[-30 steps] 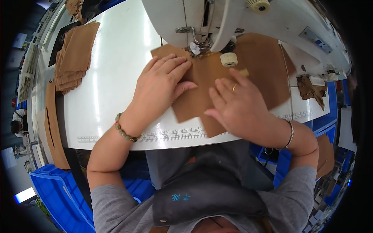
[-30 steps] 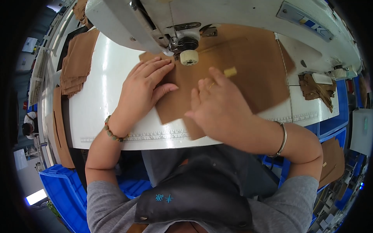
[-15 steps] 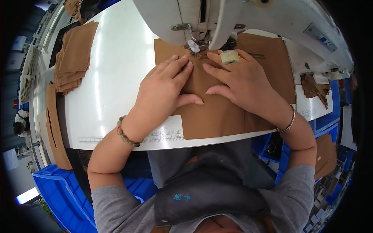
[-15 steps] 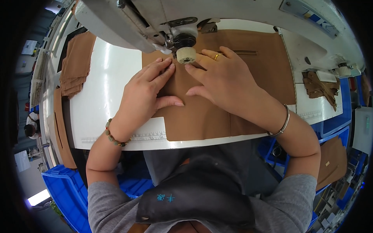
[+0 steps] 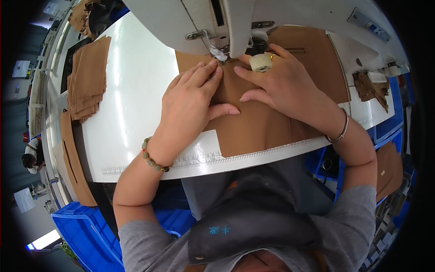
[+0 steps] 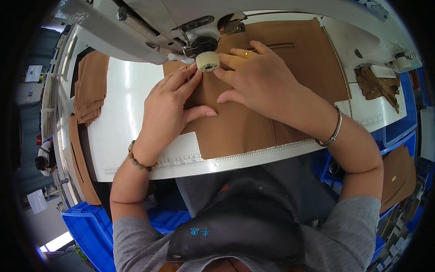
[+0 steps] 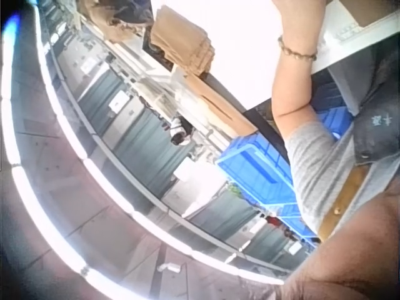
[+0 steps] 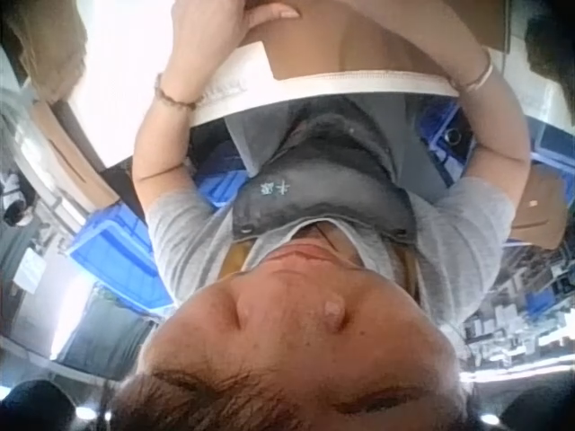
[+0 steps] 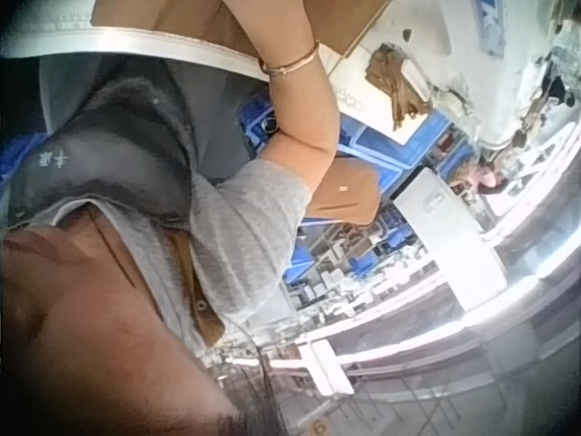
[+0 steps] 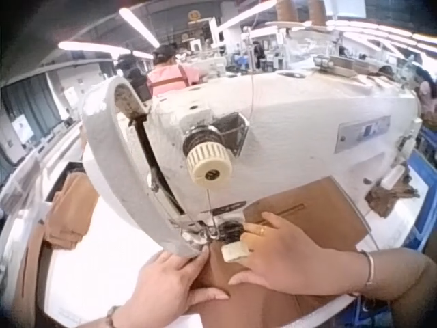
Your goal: The person is sewing a zipper onto a leather panel using an industrial sewing machine.
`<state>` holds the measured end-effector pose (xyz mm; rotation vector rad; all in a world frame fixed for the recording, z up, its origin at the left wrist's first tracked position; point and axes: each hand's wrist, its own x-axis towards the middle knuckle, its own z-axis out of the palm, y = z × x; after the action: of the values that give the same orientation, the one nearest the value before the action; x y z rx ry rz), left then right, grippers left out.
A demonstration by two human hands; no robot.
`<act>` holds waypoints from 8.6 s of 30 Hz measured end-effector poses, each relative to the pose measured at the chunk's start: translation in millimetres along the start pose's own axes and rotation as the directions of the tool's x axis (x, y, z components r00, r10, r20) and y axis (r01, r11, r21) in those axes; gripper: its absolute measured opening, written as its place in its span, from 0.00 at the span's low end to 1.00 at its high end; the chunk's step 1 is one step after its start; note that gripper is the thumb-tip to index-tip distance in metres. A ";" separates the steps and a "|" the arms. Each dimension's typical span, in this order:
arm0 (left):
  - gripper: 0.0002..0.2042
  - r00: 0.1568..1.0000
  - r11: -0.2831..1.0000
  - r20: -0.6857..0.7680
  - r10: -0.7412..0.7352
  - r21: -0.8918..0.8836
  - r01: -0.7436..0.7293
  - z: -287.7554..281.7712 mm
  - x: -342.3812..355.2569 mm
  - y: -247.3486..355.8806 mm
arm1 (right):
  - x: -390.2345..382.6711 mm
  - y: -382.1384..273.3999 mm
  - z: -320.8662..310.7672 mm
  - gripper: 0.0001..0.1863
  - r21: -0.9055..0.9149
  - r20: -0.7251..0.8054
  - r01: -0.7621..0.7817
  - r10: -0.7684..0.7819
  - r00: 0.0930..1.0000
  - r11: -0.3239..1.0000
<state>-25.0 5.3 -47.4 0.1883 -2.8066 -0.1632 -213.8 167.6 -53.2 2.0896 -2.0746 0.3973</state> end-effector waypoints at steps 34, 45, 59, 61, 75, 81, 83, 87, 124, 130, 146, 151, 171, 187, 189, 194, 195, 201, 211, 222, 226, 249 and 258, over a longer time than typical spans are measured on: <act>0.40 1.000 0.999 -0.028 0.008 0.038 -0.007 1.1 2.4 -3.3 | 15.2 40.7 -21.9 0.11 0.309 -0.378 -0.259 0.368 0.849 0.915; 0.40 0.998 0.999 -0.057 0.036 0.031 -0.035 -0.6 2.3 -3.6 | 10.0 50.0 -31.9 0.17 0.318 -0.363 -0.071 0.191 0.912 0.945; 0.17 0.980 0.995 -0.173 -0.101 -0.040 0.096 -3.6 5.6 -14.1 | -6.6 -47.9 -35.5 0.16 -0.006 -0.524 0.248 -0.214 0.825 0.969; 0.13 0.978 0.988 -0.138 -0.153 -0.024 0.151 -8.1 5.7 -10.5 | -4.1 -81.9 -32.4 0.37 0.264 -0.460 0.075 0.057 0.886 0.962; 0.24 0.993 0.994 -0.046 -0.109 0.017 0.110 37.0 -6.1 -46.3 | 52.1 -126.4 -28.1 0.21 0.629 -0.679 0.159 0.438 0.590 0.761; 0.24 0.989 0.989 -0.002 -0.146 -0.018 0.146 28.7 -5.8 -34.1 | 33.1 -121.4 -37.1 0.10 0.637 -0.658 0.254 0.343 0.670 0.728; 0.13 0.971 0.974 0.091 -0.222 -0.027 0.225 16.2 -4.4 -24.4 | 31.0 -126.1 -40.8 0.13 0.643 -0.559 0.203 0.271 0.784 0.738; 0.14 0.986 0.999 -0.160 -0.039 0.004 0.040 3.9 -3.2 -0.9 | 15.6 -114.4 -40.4 0.19 0.408 -0.732 0.209 0.182 0.657 0.888; 0.31 0.988 0.987 -0.080 0.129 -0.089 -0.136 8.7 -125.1 91.1 | -482.2 -26.5 23.9 0.15 0.037 0.917 -0.834 0.349 -0.190 -0.551; 0.26 0.955 0.986 -0.247 0.163 0.054 -0.155 27.8 -125.6 89.2 | -313.2 -26.1 -109.5 0.12 0.607 0.739 -0.779 0.471 0.482 -0.156; 0.20 0.918 0.984 -0.360 0.167 0.113 -0.134 38.7 -124.6 89.9 | -5.6 -26.6 -15.1 0.12 -0.195 0.066 0.183 -0.174 0.983 0.964; 0.19 0.913 0.987 -0.376 0.155 0.097 -0.127 41.0 -126.4 91.3 | 0.6 -1.3 -19.8 0.12 -0.298 0.085 -0.011 0.038 0.996 0.954; 0.15 0.908 0.982 -0.374 0.188 0.091 -0.165 33.8 -130.8 90.2 | -104.3 55.2 -79.8 0.15 -0.189 -0.119 -0.416 0.399 0.909 0.890; 0.23 0.849 0.983 -0.528 0.019 0.165 0.081 -9.2 -171.7 49.5 | -159.7 -23.2 -111.1 0.09 0.623 -0.723 -0.102 0.620 0.303 0.776; 0.25 0.859 0.974 -0.510 -0.042 0.169 0.148 -6.3 -167.3 38.3 | -225.2 0.6 -146.0 0.12 0.571 -0.811 -0.229 0.585 -0.008 0.788; 0.25 0.849 0.949 -0.529 -0.020 0.258 0.183 4.9 -152.7 30.6 | -442.2 31.1 -215.3 0.20 0.685 -0.720 -0.383 0.497 -0.484 0.620; 0.25 0.850 0.954 -0.527 -0.016 0.246 0.171 5.9 -151.7 31.1 | -484.5 30.8 -219.0 0.24 0.728 -0.684 -0.460 0.496 -0.535 0.508; 0.21 0.855 0.936 -0.519 0.019 0.309 0.167 4.3 -150.5 29.5 | -580.6 36.4 -181.4 0.30 -0.055 -0.894 -0.926 0.432 -0.122 -0.375; 0.23 0.873 0.917 -0.488 -0.009 0.344 0.202 7.2 -152.2 29.3 | -310.8 139.8 -112.9 0.07 -0.410 -0.500 -0.763 0.576 0.647 0.500; 0.22 0.893 0.939 -0.447 -0.058 0.279 0.200 3.5 -148.5 38.9 | -237.3 101.1 -142.1 0.11 -0.190 -0.738 -0.593 0.285 0.612 0.783; 0.22 0.932 0.958 -0.332 -0.148 0.188 0.219 -7.3 -144.5 44.6 | -188.8 51.3 -135.0 0.13 -0.289 -0.672 -0.295 0.026 0.740 0.911; 0.32 0.985 0.974 0.099 -0.142 0.193 0.121 -13.4 -18.9 -16.8 | 11.8 -13.1 3.9 0.15 -0.073 -0.244 0.536 -0.536 0.808 0.841; 0.20 0.996 0.980 -0.030 -0.085 0.180 0.089 13.8 3.6 -15.6 | 8.0 -17.2 13.2 0.11 0.055 -0.281 0.547 -0.513 0.811 0.835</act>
<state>-31.2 -9.3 -61.3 0.3529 -2.7911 0.0752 -195.8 156.3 -62.2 2.4226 -1.2707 0.6826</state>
